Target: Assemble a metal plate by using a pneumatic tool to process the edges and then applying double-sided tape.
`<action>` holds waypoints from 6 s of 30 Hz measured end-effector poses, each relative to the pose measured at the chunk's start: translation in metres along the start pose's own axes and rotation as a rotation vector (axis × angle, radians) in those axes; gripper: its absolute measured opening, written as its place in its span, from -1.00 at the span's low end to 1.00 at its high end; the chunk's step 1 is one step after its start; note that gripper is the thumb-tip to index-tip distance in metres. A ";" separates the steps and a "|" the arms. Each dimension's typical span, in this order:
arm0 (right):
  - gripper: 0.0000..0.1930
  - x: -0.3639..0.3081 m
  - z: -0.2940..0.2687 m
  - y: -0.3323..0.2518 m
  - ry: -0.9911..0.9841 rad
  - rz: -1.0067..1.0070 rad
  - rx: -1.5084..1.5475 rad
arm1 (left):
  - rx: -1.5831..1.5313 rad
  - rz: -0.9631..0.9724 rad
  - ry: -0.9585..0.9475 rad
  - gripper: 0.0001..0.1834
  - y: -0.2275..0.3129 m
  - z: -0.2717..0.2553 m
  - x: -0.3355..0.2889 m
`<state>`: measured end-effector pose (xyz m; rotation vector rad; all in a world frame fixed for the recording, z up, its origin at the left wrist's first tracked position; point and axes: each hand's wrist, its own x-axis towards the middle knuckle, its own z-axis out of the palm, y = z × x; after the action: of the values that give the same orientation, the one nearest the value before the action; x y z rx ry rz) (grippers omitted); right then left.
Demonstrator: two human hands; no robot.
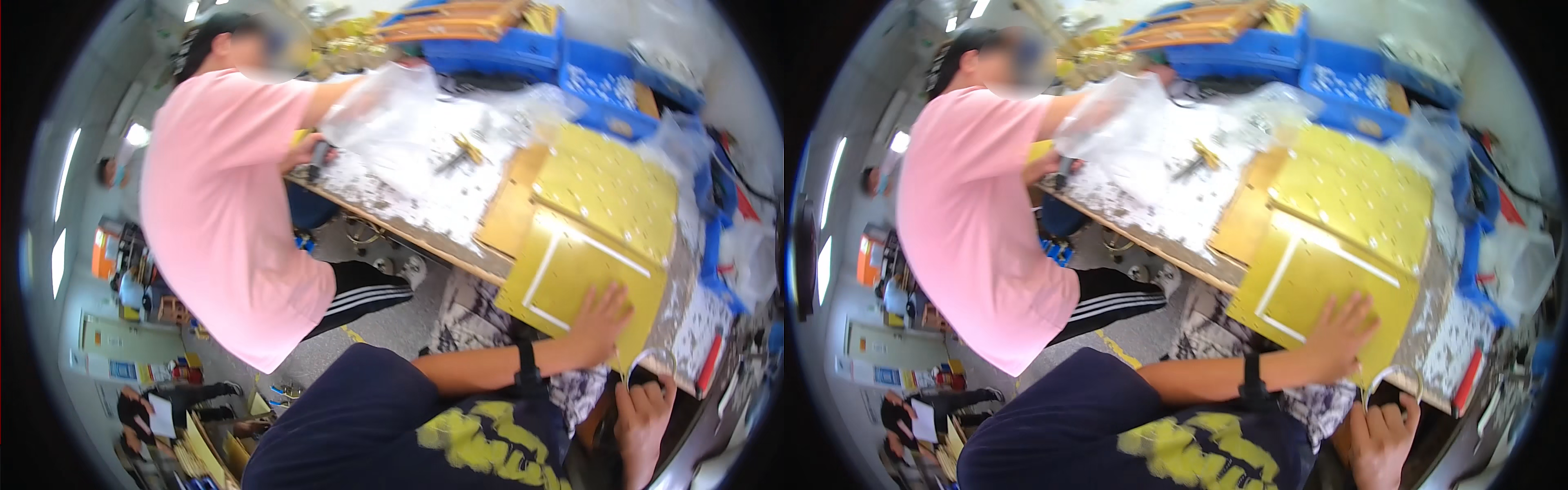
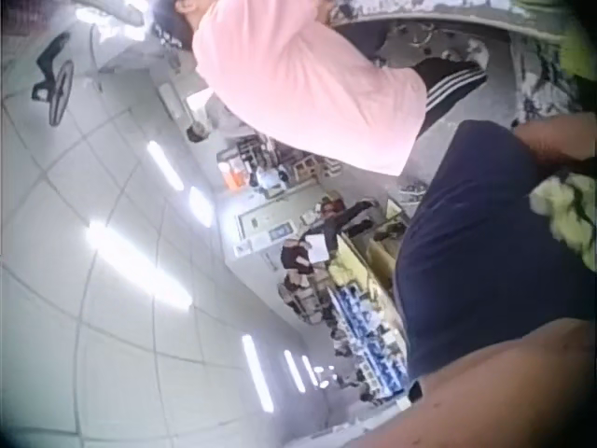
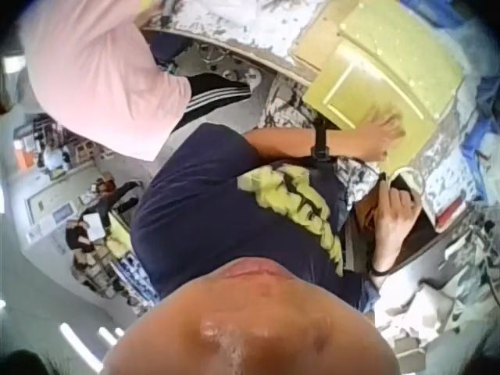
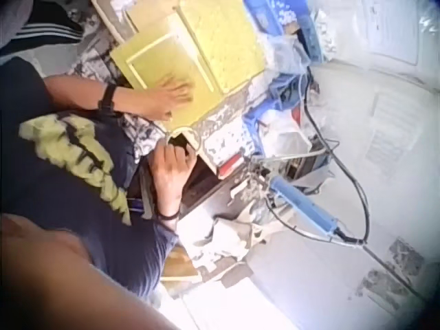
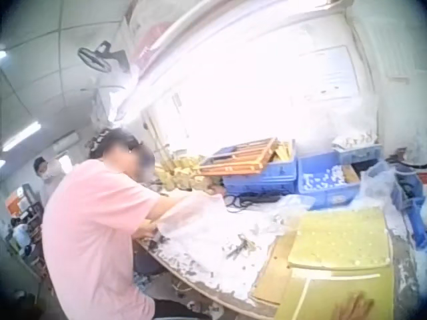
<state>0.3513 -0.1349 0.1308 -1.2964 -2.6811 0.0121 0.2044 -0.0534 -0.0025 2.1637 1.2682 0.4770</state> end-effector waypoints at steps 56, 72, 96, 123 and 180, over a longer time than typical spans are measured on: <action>-0.76 -0.034 0.044 -0.022 0.168 0.824 1.570 | -0.363 -0.019 -0.156 -0.86 -0.021 -0.069 0.107; -0.79 -0.038 0.049 -0.008 0.108 0.882 1.641 | -0.167 0.089 0.006 -0.90 -0.027 -0.042 0.125; -0.80 -0.037 0.060 -0.012 0.127 0.911 1.578 | 0.262 0.404 0.060 -0.67 -0.026 -0.048 0.057; -0.79 -0.030 0.072 -0.018 0.193 1.062 1.436 | 0.179 0.530 -0.234 -0.42 -0.009 -0.060 -0.011; -0.56 -0.049 0.113 0.000 -0.088 1.513 1.739 | 0.188 0.519 0.029 -0.45 -0.023 -0.020 -0.020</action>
<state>0.3640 -0.1660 0.0121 -1.7467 -0.2758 1.8176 0.1681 -0.0565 -0.0023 2.6595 0.7758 0.6139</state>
